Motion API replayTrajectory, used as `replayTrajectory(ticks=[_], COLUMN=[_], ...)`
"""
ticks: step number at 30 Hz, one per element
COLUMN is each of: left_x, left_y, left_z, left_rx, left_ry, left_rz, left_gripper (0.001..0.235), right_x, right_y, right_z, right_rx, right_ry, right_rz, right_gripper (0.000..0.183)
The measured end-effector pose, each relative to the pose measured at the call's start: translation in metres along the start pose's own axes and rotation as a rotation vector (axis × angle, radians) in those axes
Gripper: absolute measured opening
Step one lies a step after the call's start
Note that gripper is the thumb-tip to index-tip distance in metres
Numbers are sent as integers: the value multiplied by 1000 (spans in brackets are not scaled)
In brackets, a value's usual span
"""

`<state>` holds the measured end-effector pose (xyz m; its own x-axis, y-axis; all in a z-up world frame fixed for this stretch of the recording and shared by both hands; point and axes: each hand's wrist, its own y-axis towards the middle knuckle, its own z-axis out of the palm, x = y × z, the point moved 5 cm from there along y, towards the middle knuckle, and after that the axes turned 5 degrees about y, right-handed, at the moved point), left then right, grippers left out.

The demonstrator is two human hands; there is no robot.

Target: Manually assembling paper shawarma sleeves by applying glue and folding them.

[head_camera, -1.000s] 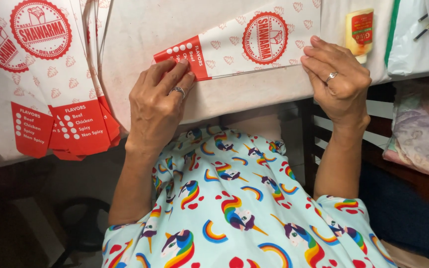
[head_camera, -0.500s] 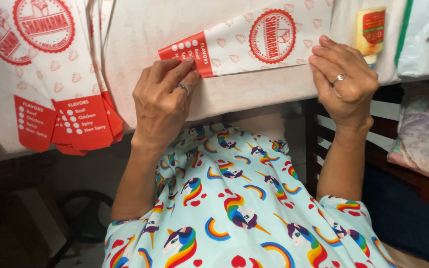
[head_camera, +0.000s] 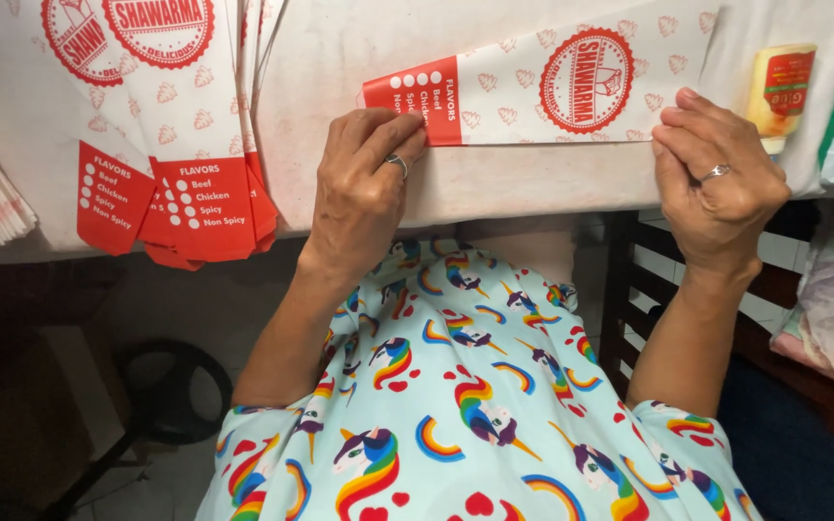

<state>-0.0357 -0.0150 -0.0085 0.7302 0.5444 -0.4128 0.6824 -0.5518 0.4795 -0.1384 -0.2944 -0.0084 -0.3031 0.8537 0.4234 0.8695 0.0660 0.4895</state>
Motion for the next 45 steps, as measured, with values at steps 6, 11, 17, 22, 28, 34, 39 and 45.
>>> replayTrajectory(ticks=[6, 11, 17, 22, 28, 34, 39, 45], left_x=[2, 2, -3, -11, -15, -20, -20, -17], left_y=[-4, -6, -2, 0, -4, -6, -7, -7], left_z=[1, 2, -4, 2, 6, 11, 13, 9], left_rx=[-4, -23, -28, 82, 214, 251, 236, 169], left_ry=[7, 17, 51, 264, 268, 265, 305, 234], left_rz=[-36, -33, -19, 85, 79, 60, 58, 20], left_gripper=[17, 16, 17, 48, 47, 42, 45, 43], right_x=[-3, -4, 5, 1, 2, 15, 14, -7], right_y=[-1, -1, 4, 0, 2, 36, 68, 63], right_z=[0, 0, -1, 1, 3, 9, 38, 38], right_rx=[11, 13, 21, 160, 179, 43, 186, 443], right_ry=[29, 20, 16, 9, 58, -42, 174, -23], right_rz=[11, -6, 20, 78, 100, -68, -223, 58], right_gripper=[21, 20, 21, 38, 30, 17, 36, 81])
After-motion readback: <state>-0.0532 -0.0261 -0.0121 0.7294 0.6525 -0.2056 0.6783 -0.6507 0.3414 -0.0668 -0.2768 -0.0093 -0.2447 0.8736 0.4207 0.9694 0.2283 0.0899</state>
